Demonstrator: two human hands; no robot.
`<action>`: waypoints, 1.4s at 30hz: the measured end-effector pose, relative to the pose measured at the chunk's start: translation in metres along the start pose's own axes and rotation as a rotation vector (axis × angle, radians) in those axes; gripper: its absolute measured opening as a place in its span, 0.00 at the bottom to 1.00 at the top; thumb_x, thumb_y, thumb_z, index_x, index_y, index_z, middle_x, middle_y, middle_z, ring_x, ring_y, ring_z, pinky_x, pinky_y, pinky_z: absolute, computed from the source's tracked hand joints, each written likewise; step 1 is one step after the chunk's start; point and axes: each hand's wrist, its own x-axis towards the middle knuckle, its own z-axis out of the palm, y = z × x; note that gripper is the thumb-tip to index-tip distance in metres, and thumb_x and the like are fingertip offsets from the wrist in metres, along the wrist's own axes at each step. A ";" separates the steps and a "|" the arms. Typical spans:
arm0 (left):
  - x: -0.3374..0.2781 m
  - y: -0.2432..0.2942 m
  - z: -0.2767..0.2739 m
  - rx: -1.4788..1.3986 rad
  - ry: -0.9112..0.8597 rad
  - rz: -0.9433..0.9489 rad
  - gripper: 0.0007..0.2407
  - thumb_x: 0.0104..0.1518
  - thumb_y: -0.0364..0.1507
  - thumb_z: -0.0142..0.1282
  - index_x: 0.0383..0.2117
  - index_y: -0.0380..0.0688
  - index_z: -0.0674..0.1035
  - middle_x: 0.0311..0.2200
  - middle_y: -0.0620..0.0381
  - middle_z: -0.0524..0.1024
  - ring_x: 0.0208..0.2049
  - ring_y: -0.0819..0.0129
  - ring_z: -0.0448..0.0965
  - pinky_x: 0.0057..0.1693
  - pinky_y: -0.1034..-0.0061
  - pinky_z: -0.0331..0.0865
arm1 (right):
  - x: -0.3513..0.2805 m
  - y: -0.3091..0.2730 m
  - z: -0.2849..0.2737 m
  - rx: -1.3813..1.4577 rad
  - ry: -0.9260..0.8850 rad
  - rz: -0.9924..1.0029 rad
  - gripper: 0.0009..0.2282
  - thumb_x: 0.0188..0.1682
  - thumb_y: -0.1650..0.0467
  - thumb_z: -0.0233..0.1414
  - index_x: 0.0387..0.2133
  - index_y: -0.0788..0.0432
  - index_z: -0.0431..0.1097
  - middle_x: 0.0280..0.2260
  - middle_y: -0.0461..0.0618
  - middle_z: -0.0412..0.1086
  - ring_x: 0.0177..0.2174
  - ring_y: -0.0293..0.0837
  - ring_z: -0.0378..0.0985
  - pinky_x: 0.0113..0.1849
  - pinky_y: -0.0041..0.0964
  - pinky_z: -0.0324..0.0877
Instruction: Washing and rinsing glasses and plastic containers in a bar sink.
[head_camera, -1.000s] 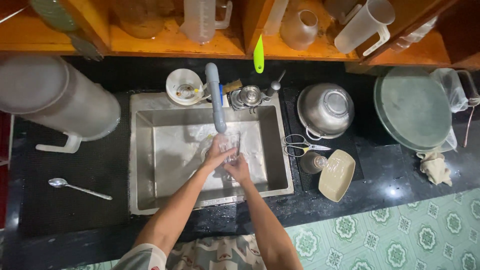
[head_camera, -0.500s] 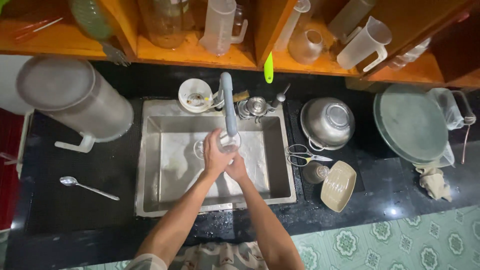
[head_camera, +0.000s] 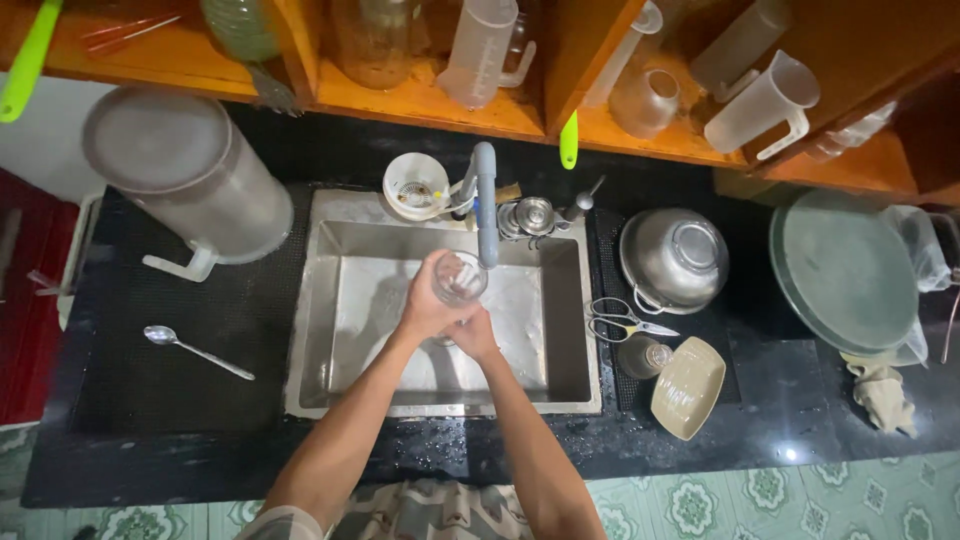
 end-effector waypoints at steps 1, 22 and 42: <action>-0.001 -0.001 -0.001 -0.001 0.002 0.001 0.39 0.36 0.28 0.76 0.60 0.40 0.66 0.52 0.49 0.76 0.53 0.62 0.78 0.58 0.69 0.72 | -0.002 0.005 0.001 -0.002 -0.001 -0.002 0.25 0.35 0.74 0.68 0.47 0.65 0.71 0.44 0.52 0.77 0.45 0.40 0.78 0.47 0.39 0.72; -0.007 -0.058 0.071 -0.330 -0.286 -0.465 0.38 0.43 0.27 0.74 0.63 0.43 0.63 0.52 0.53 0.74 0.54 0.67 0.74 0.59 0.69 0.70 | -0.035 0.001 -0.013 0.083 0.364 -0.039 0.18 0.38 0.73 0.65 0.42 0.68 0.72 0.35 0.49 0.78 0.35 0.40 0.80 0.37 0.37 0.75; -0.019 -0.145 0.003 -0.290 -0.586 -0.481 0.18 0.55 0.33 0.65 0.51 0.45 0.77 0.48 0.60 0.78 0.50 0.77 0.75 0.54 0.78 0.69 | -0.023 0.110 -0.092 0.111 -0.128 -0.083 0.32 0.31 0.76 0.66 0.51 0.62 0.61 0.43 0.49 0.69 0.41 0.48 0.72 0.41 0.42 0.75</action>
